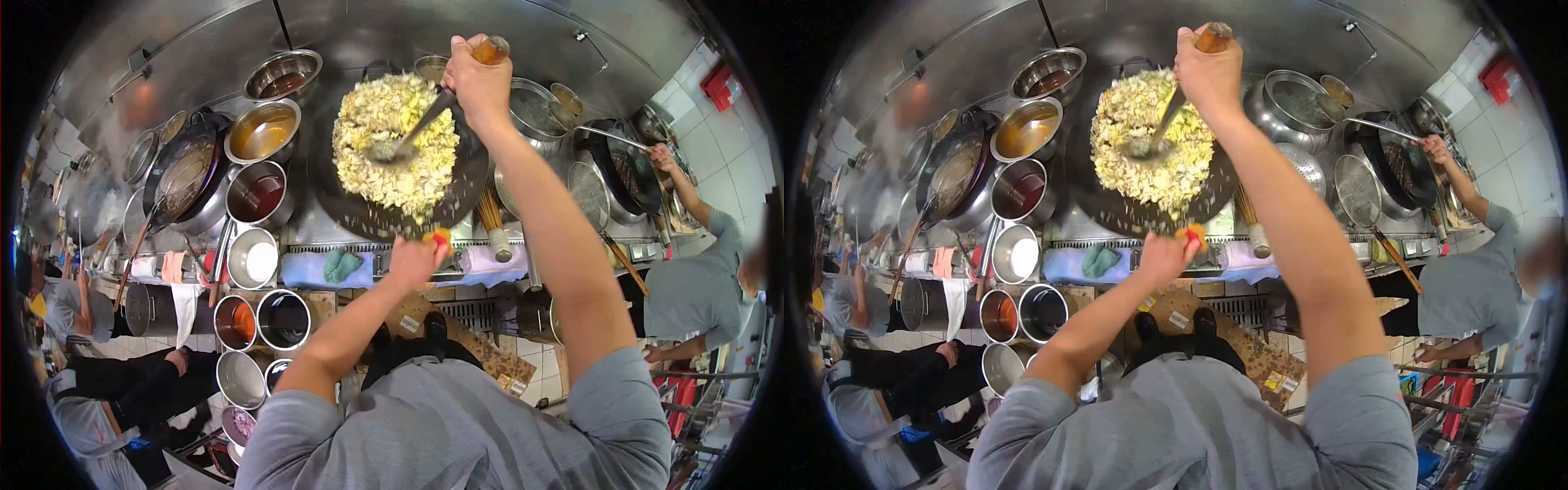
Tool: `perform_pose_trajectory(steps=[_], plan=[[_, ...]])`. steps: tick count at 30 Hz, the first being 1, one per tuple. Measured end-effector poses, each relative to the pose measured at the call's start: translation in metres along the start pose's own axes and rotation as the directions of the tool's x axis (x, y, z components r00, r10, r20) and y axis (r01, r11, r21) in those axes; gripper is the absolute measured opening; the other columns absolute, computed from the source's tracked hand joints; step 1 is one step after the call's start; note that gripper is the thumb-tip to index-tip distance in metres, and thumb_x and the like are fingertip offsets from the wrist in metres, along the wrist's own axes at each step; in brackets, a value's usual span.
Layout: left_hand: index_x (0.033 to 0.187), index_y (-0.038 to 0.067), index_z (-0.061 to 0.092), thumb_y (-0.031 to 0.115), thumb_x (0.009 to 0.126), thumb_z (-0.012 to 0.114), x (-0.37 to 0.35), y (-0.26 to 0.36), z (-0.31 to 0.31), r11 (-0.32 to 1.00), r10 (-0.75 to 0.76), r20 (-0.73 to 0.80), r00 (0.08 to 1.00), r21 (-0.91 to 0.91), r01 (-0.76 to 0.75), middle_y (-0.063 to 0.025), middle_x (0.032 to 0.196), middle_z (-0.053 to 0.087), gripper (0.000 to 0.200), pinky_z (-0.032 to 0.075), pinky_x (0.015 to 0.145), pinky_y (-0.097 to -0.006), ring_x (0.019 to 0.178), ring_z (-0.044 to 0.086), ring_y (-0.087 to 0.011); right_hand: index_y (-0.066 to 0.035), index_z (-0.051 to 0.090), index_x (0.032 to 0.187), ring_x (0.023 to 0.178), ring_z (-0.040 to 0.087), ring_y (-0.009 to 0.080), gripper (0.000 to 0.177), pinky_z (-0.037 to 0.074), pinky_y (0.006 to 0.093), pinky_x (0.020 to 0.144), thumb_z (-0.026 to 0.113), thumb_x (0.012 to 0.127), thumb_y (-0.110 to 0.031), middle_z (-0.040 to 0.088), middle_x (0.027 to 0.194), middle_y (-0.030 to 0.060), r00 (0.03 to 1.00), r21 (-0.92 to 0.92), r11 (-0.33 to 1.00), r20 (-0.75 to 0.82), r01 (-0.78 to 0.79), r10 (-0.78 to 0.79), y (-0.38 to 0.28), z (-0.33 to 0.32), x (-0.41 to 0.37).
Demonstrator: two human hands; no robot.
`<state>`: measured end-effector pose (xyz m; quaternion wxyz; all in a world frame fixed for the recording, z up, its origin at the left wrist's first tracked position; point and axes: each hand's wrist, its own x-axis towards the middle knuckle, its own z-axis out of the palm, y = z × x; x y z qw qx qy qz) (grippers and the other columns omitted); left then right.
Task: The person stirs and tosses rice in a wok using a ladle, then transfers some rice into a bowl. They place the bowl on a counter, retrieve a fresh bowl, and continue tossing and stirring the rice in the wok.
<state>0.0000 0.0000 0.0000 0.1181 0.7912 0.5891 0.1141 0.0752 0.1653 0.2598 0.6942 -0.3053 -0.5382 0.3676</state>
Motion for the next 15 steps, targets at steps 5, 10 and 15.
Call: perform_pose_trajectory(steps=[5,10,15], plan=[[0.083,0.018,0.076,0.048,0.097,0.047,0.023,0.023,-0.151,0.987,0.019,-0.085,0.996,-0.159,-0.032,-0.0127,0.062,0.065,0.044,0.051,0.060,-0.0477,0.059,0.064,-0.0349,-0.009,0.046,0.074,0.046,0.041,0.0101,0.027,0.040,0.0287,0.047,0.066,0.091,-0.017,0.043,0.055,-0.0013,0.961,0.014,0.967,0.120,-0.254,0.251,-0.053,-0.026,0.049],[0.081,0.013,0.066,0.046,0.098,0.047,0.027,-0.002,0.002,0.999,0.043,-0.307,0.951,-0.018,-0.051,-0.0073,0.054,0.059,0.041,0.042,0.071,-0.0447,0.051,0.060,-0.0262,-0.008,0.044,0.075,0.046,0.043,0.0104,0.027,0.041,0.0287,0.046,0.063,0.093,-0.015,0.043,0.055,-0.0005,0.984,-0.230,0.973,-0.170,0.015,-0.056,0.029,-0.012,0.010],[0.077,0.014,0.071,0.045,0.098,0.047,-0.021,0.028,-0.083,0.984,0.177,-0.116,0.977,0.050,-0.172,-0.0105,0.056,0.062,0.044,0.047,0.068,-0.0439,0.052,0.062,-0.0291,-0.008,0.043,0.078,0.045,0.042,0.0102,0.027,0.040,0.0290,0.045,0.065,0.092,-0.014,0.044,0.057,-0.0004,0.971,-0.117,0.966,0.032,-0.230,0.235,-0.038,-0.011,0.007]])
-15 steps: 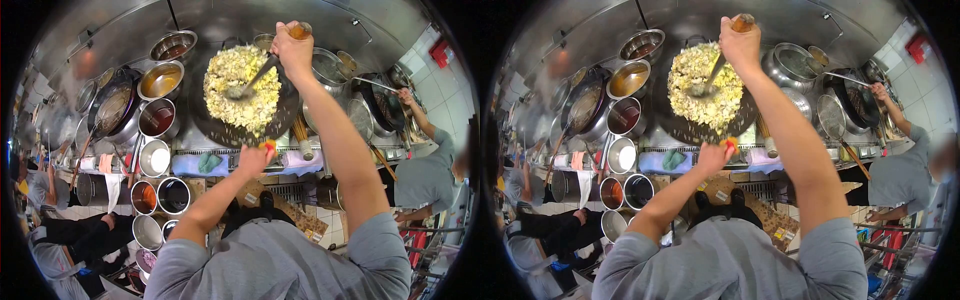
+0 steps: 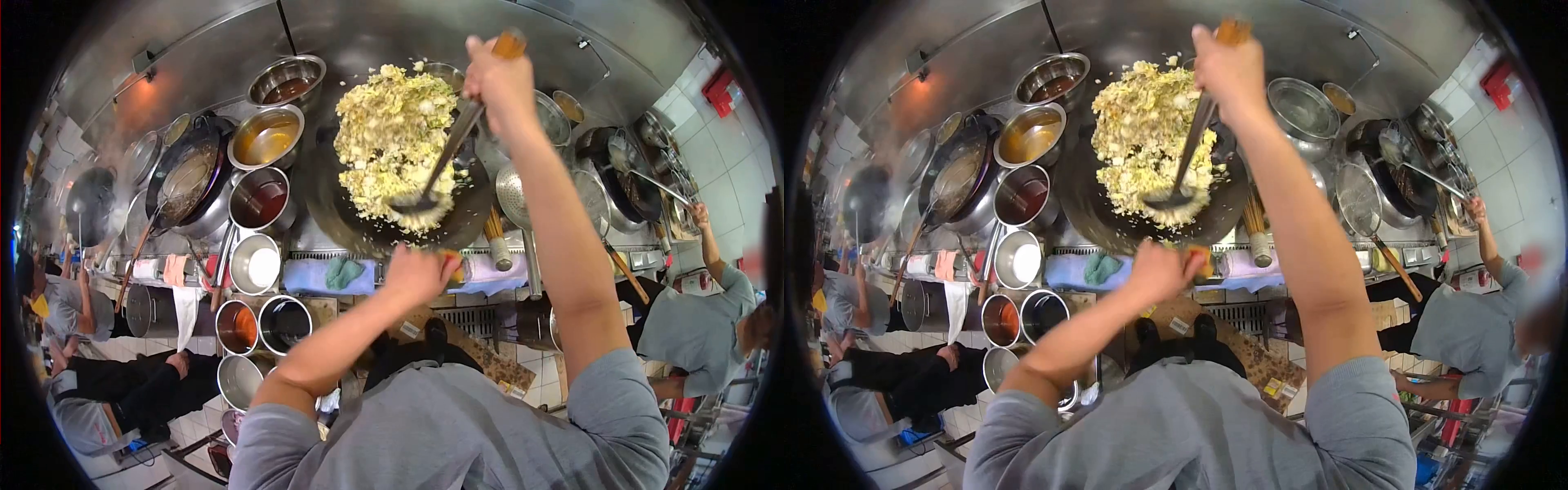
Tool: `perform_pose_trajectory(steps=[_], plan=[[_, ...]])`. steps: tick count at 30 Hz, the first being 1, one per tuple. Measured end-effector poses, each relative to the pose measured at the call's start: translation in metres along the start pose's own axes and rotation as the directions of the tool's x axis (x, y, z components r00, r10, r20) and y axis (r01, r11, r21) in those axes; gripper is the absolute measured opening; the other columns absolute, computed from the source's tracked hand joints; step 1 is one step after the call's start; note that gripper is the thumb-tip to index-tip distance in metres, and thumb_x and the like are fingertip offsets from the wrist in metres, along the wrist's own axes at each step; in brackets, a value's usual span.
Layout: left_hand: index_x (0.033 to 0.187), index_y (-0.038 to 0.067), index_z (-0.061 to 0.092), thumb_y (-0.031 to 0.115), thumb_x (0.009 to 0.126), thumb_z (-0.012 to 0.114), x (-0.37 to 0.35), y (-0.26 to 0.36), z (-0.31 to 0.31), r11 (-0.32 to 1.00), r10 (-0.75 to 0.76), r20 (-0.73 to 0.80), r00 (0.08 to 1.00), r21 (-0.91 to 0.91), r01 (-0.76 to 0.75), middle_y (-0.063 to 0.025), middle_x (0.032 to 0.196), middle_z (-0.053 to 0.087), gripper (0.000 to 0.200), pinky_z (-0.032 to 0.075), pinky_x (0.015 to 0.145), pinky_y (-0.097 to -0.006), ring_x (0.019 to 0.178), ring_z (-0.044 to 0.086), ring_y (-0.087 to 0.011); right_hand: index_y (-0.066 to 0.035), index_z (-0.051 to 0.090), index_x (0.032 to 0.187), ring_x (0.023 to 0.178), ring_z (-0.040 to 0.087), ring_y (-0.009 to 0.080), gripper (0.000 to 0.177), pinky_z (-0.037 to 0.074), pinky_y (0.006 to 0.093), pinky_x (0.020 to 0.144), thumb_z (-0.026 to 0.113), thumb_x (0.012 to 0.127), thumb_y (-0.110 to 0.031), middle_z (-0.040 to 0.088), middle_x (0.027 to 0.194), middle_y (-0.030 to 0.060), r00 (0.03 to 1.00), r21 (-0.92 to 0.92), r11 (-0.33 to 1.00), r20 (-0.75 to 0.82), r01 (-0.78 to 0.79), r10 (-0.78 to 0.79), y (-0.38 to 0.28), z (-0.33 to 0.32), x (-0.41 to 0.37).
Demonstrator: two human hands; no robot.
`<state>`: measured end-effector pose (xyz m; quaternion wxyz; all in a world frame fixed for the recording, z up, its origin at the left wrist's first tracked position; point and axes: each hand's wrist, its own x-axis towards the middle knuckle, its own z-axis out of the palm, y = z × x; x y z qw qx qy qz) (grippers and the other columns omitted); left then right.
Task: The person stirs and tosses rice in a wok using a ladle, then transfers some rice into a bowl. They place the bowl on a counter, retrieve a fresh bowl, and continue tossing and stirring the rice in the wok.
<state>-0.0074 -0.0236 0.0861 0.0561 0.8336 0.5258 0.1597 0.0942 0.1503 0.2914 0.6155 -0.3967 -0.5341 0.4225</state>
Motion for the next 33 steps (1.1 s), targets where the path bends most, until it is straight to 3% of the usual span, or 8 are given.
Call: perform_pose_trajectory(steps=[5,10,12,14,16,23,28,33], plan=[[0.068,0.012,0.067,0.045,0.097,0.048,0.059,-0.052,0.007,0.998,-0.012,-0.248,0.969,-0.062,-0.004,-0.0085,0.055,0.062,0.048,0.050,0.065,-0.0456,0.051,0.062,-0.0282,-0.009,0.043,0.081,0.044,0.041,0.0098,0.026,0.038,0.0276,0.044,0.066,0.092,-0.013,0.043,0.056,-0.0008,0.949,-0.034,0.960,-0.147,0.278,-0.280,0.009,0.010,0.004],[0.074,0.012,0.068,0.048,0.098,0.043,-0.011,-0.021,0.064,0.973,-0.182,0.240,0.953,-0.096,0.210,-0.0139,0.069,0.067,0.051,0.041,0.081,-0.0470,0.065,0.067,-0.0303,-0.006,0.047,0.078,0.049,0.051,0.0102,0.021,0.042,0.0254,0.044,0.063,0.092,-0.010,0.051,0.062,0.0017,0.969,0.192,0.955,-0.146,0.225,-0.199,0.039,0.004,-0.027],[0.072,0.010,0.069,0.047,0.097,0.045,-0.019,-0.006,0.023,0.988,0.004,-0.251,0.968,-0.146,-0.042,-0.0137,0.068,0.067,0.050,0.047,0.074,-0.0460,0.065,0.067,-0.0328,-0.007,0.045,0.076,0.047,0.048,0.0097,0.023,0.041,0.0256,0.043,0.061,0.094,-0.010,0.049,0.060,0.0009,0.998,0.100,0.993,-0.008,0.055,-0.054,0.012,-0.011,-0.020],[0.068,0.009,0.069,0.046,0.096,0.048,0.022,-0.020,-0.052,0.992,-0.050,0.003,0.999,-0.114,0.050,-0.0125,0.062,0.066,0.051,0.051,0.059,-0.0440,0.059,0.065,-0.0355,-0.008,0.047,0.076,0.045,0.043,0.0107,0.024,0.040,0.0275,0.045,0.062,0.094,-0.013,0.043,0.056,-0.0002,0.994,0.119,0.987,-0.018,0.108,-0.107,-0.036,-0.012,-0.020],[0.062,0.009,0.067,0.046,0.096,0.050,0.058,-0.045,-0.055,0.984,0.000,-0.264,0.965,-0.172,-0.047,-0.0125,0.057,0.063,0.053,0.049,0.047,-0.0439,0.054,0.063,-0.0366,-0.008,0.046,0.075,0.045,0.045,0.0112,0.025,0.041,0.0277,0.044,0.063,0.093,-0.014,0.045,0.056,0.0001,0.990,0.191,0.973,0.035,0.128,-0.137,-0.034,-0.011,-0.016],[0.082,0.013,0.070,0.047,0.099,0.042,-0.021,-0.021,0.060,0.993,-0.105,0.225,0.969,-0.030,0.115,-0.0084,0.067,0.068,0.047,0.043,0.075,-0.0449,0.061,0.066,-0.0273,-0.006,0.045,0.085,0.043,0.048,0.0117,0.020,0.041,0.0272,0.041,0.063,0.092,-0.010,0.049,0.056,0.0022,0.929,0.179,0.922,-0.210,0.343,-0.304,0.043,-0.001,-0.029],[0.072,0.011,0.071,0.048,0.097,0.048,0.041,-0.025,-0.067,0.993,-0.027,-0.096,0.995,-0.117,0.016,-0.0104,0.062,0.066,0.050,0.048,0.072,-0.0452,0.056,0.064,-0.0307,-0.009,0.047,0.075,0.043,0.034,0.0076,0.027,0.038,0.0256,0.045,0.067,0.093,-0.016,0.036,0.054,-0.0042,0.978,0.145,0.967,-0.044,0.207,-0.203,-0.053,-0.006,-0.032],[0.073,0.012,0.068,0.046,0.095,0.053,0.025,-0.045,0.077,0.995,-0.098,-0.210,0.973,-0.044,0.091,-0.0092,0.057,0.063,0.043,0.044,0.069,-0.0437,0.051,0.062,-0.0265,-0.007,0.045,0.079,0.044,0.047,0.0106,0.024,0.042,0.0282,0.041,0.062,0.094,-0.015,0.050,0.058,0.0024,0.916,-0.123,0.962,-0.299,0.242,-0.268,0.052,0.012,-0.027]])
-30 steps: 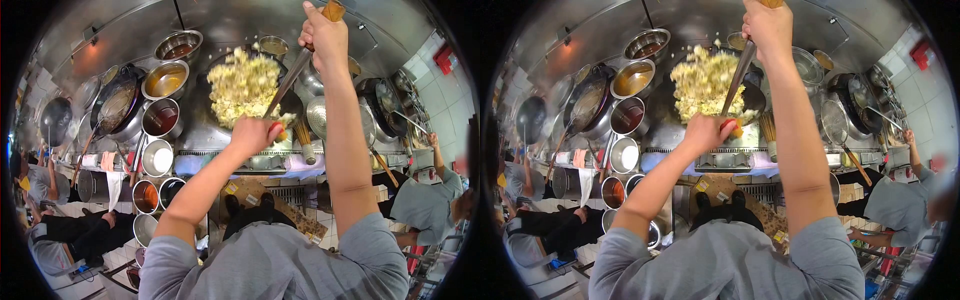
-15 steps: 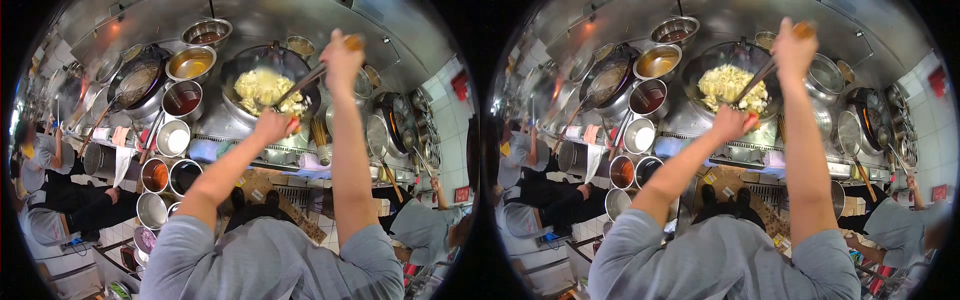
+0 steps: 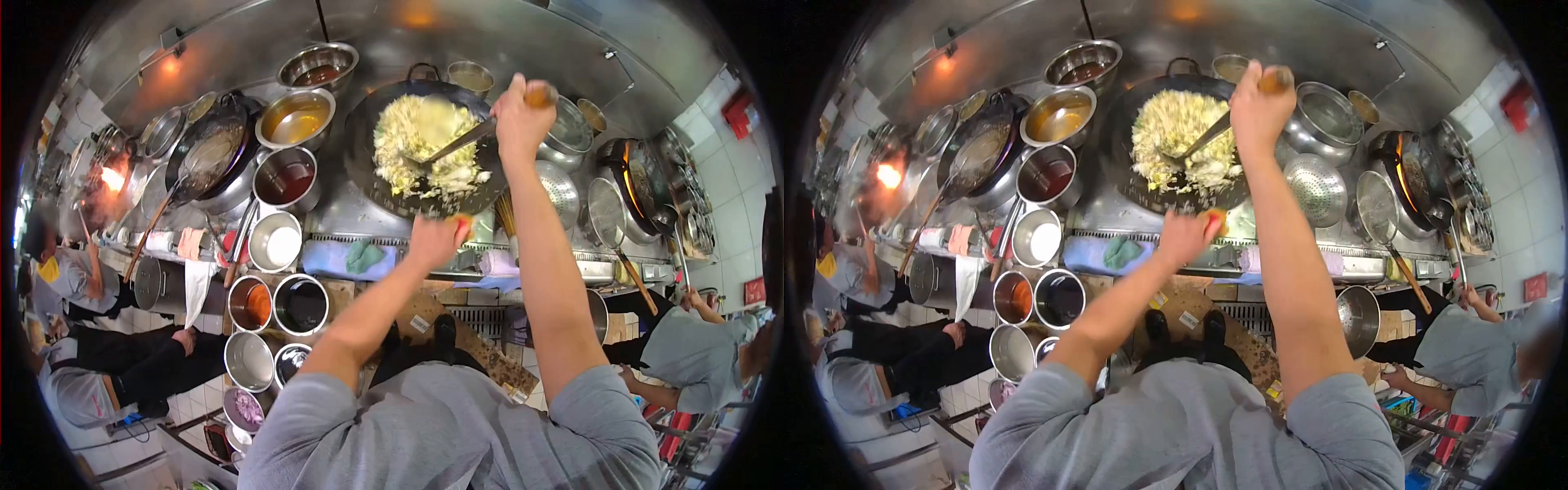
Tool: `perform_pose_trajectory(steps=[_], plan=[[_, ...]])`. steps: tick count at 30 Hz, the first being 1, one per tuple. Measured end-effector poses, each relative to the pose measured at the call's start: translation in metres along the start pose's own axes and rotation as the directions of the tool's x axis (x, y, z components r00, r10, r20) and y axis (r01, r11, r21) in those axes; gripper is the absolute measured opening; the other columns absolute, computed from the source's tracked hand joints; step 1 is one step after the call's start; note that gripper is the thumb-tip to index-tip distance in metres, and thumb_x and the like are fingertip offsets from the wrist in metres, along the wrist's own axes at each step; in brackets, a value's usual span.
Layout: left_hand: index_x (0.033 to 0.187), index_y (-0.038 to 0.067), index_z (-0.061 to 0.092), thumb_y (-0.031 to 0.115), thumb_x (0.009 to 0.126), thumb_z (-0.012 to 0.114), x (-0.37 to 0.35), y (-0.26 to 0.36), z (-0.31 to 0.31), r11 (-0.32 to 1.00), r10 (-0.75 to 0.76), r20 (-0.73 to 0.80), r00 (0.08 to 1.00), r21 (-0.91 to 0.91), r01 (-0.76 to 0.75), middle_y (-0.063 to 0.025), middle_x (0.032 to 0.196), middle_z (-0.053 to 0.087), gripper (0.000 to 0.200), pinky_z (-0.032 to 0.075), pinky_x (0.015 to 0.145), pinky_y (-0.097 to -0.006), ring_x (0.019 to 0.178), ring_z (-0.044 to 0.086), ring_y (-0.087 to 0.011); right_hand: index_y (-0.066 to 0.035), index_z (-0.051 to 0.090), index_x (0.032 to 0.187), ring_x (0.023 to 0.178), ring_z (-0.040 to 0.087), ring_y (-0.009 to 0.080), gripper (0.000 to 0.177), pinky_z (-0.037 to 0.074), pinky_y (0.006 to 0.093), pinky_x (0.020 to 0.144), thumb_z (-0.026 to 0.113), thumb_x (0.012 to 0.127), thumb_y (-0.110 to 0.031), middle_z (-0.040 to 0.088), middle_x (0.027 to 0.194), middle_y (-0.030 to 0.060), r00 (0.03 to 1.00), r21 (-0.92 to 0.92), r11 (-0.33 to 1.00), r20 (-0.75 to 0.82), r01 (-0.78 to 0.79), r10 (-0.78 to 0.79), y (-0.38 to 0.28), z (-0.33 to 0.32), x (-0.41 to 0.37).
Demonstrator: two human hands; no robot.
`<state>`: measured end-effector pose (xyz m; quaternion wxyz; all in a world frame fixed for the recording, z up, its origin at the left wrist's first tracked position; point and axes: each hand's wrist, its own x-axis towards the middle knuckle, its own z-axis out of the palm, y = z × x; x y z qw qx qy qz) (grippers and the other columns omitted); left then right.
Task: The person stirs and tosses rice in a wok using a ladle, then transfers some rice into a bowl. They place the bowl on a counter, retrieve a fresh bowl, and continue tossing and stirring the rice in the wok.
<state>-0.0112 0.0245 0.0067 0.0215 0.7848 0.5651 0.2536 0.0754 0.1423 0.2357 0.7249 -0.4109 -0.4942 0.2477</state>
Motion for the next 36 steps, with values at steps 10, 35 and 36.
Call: perform_pose_trajectory(steps=[10,35,36], plan=[[0.077,0.016,0.073,0.043,0.098,0.048,0.055,0.013,-0.089,0.992,0.098,0.058,0.993,-0.081,-0.093,-0.0125,0.055,0.062,0.042,0.047,0.066,-0.0422,0.053,0.063,-0.0306,-0.009,0.044,0.082,0.043,0.044,0.0103,0.023,0.039,0.0273,0.041,0.063,0.094,-0.014,0.047,0.056,0.0007,0.991,0.193,0.978,0.120,-0.082,0.059,-0.083,-0.021,0.017],[0.068,0.011,0.067,0.045,0.096,0.051,0.062,0.023,-0.111,0.984,0.112,-0.010,0.994,-0.135,-0.112,-0.0087,0.056,0.062,0.047,0.046,0.069,-0.0437,0.049,0.059,-0.0295,-0.010,0.043,0.083,0.043,0.042,0.0088,0.023,0.039,0.0266,0.041,0.061,0.096,-0.014,0.045,0.056,-0.0011,0.969,0.300,0.942,0.235,-0.149,0.079,-0.089,-0.038,0.006],[0.068,0.012,0.066,0.044,0.096,0.052,0.056,0.013,-0.074,0.988,0.148,-0.078,0.986,-0.035,-0.151,-0.0076,0.055,0.062,0.045,0.046,0.070,-0.0442,0.047,0.059,-0.0284,-0.010,0.042,0.081,0.043,0.046,0.0101,0.025,0.039,0.0268,0.040,0.063,0.094,-0.014,0.045,0.056,-0.0016,0.988,0.212,0.971,0.130,-0.108,0.081,-0.065,-0.025,-0.001]])
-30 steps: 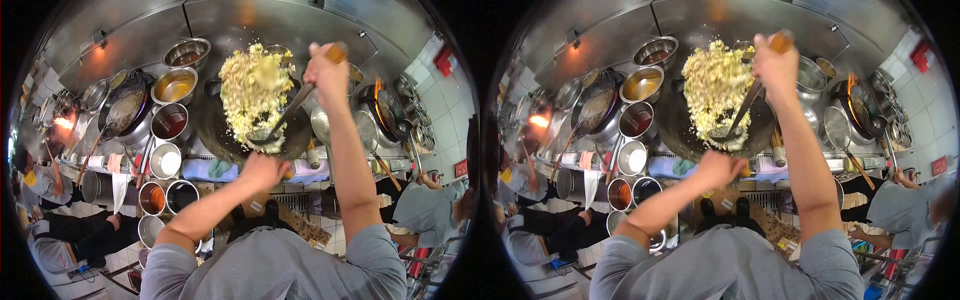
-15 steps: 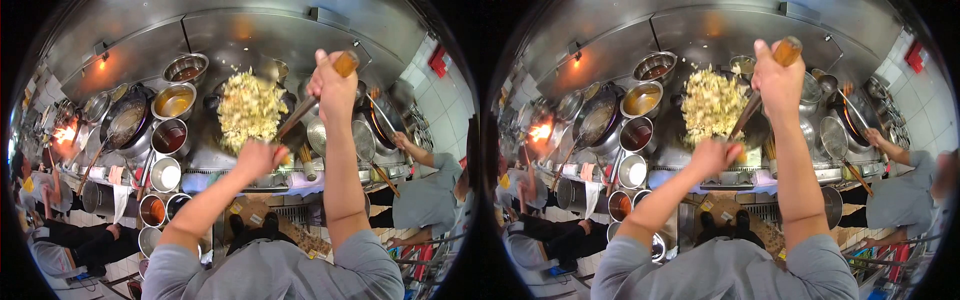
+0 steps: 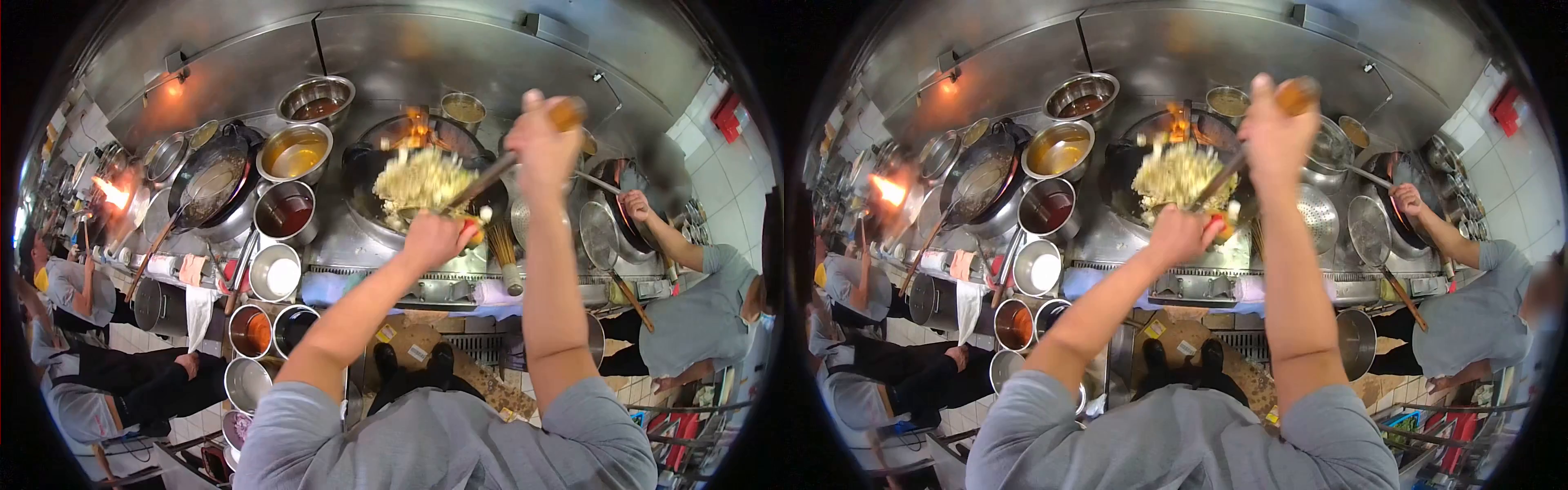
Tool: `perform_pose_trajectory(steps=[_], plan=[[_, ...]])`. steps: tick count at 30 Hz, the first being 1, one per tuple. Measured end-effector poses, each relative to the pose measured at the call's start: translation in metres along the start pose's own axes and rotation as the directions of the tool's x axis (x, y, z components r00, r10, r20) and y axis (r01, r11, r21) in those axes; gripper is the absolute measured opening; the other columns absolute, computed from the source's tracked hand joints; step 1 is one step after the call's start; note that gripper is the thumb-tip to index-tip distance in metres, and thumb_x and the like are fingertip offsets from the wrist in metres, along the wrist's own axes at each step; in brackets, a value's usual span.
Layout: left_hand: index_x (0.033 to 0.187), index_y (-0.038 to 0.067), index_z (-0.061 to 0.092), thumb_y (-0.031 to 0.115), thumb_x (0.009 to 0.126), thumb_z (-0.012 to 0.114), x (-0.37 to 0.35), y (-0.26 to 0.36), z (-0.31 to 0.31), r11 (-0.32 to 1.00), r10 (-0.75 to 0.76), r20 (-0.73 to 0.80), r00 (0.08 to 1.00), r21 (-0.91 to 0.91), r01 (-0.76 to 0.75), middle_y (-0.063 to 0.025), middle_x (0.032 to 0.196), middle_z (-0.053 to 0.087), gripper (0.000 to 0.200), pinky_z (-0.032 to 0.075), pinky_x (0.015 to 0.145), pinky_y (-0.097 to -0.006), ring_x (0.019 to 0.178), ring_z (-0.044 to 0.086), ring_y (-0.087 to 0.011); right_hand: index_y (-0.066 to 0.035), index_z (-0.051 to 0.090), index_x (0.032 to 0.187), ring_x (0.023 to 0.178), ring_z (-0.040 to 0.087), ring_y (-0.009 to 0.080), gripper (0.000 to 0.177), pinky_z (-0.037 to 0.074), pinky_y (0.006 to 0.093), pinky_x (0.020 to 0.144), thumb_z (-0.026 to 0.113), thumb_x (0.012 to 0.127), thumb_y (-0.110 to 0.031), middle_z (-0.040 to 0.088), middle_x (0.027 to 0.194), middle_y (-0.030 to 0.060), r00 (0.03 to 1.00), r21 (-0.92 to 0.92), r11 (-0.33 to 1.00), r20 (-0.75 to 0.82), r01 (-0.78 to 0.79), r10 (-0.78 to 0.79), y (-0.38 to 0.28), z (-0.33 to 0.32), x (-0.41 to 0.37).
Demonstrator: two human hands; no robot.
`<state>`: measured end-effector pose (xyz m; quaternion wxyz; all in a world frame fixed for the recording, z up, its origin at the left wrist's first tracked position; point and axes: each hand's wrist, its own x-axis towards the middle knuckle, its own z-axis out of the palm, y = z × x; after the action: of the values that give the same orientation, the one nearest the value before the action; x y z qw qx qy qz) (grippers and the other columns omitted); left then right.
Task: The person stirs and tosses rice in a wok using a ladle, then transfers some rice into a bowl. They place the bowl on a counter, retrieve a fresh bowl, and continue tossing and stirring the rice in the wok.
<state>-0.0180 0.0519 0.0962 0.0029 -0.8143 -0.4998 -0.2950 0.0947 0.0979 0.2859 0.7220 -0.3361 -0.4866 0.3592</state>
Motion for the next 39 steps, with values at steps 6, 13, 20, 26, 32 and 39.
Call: perform_pose_trajectory(steps=[6,13,20,26,32,39], plan=[[0.074,0.012,0.066,0.043,0.096,0.052,-0.115,0.023,0.070,0.990,-0.141,0.144,0.979,0.008,0.142,-0.0104,0.059,0.063,0.040,0.043,0.072,-0.0452,0.053,0.062,-0.0278,-0.010,0.042,0.085,0.044,0.042,0.0093,0.020,0.039,0.0256,0.043,0.058,0.096,-0.006,0.046,0.057,0.0001,0.998,0.172,0.983,-0.001,0.064,-0.065,0.056,-0.030,-0.013],[0.070,0.012,0.066,0.043,0.092,0.057,0.010,0.011,-0.029,0.995,0.038,0.009,0.999,-0.092,-0.037,-0.0105,0.054,0.060,0.039,0.047,0.066,-0.0430,0.052,0.061,-0.0304,-0.011,0.042,0.083,0.043,0.036,0.0071,0.022,0.035,0.0257,0.041,0.060,0.096,-0.011,0.039,0.056,-0.0033,0.997,0.184,0.982,0.049,0.048,-0.058,-0.024,-0.026,-0.004],[0.069,0.013,0.065,0.047,0.092,0.056,-0.083,0.015,0.069,0.999,-0.014,-0.077,0.997,-0.035,0.012,-0.0061,0.054,0.060,0.041,0.042,0.069,-0.0438,0.050,0.060,-0.0248,-0.011,0.042,0.074,0.042,0.038,0.0107,0.031,0.035,0.0286,0.042,0.063,0.095,-0.020,0.040,0.054,0.0001,0.993,0.265,0.962,0.068,0.072,-0.093,0.060,0.012,0.088],[0.077,0.014,0.066,0.051,0.088,0.059,-0.024,-0.039,0.066,0.997,-0.073,0.028,0.997,0.027,0.073,-0.0054,0.064,0.063,0.039,0.041,0.070,-0.0421,0.060,0.062,-0.0233,-0.012,0.043,0.069,0.041,0.035,0.0106,0.039,0.030,0.0272,0.042,0.066,0.093,-0.033,0.038,0.051,-0.0017,0.976,0.275,0.961,0.214,-0.019,-0.042,-0.034,0.048,0.134],[0.093,0.016,0.070,0.053,0.089,0.057,-0.010,-0.048,0.081,0.941,-0.338,0.050,0.940,0.055,0.335,-0.0066,0.098,0.067,0.040,0.042,0.078,-0.0447,0.095,0.062,-0.0249,-0.012,0.049,0.069,0.040,0.047,0.0099,0.027,0.034,0.0274,0.036,0.062,0.094,-0.013,0.045,0.050,-0.0015,0.895,-0.103,0.892,0.131,0.441,-0.427,0.107,0.029,0.112],[0.102,0.014,0.065,0.053,0.090,0.055,-0.016,-0.062,0.095,0.946,-0.322,0.100,0.942,0.002,0.323,-0.0071,0.095,0.065,0.042,0.040,0.080,-0.0480,0.094,0.061,-0.0277,-0.012,0.044,0.066,0.039,0.033,0.0045,0.035,0.026,0.0234,0.038,0.062,0.096,-0.016,0.039,0.052,-0.0079,0.988,0.119,0.991,0.135,0.064,-0.080,0.063,-0.001,0.117]])
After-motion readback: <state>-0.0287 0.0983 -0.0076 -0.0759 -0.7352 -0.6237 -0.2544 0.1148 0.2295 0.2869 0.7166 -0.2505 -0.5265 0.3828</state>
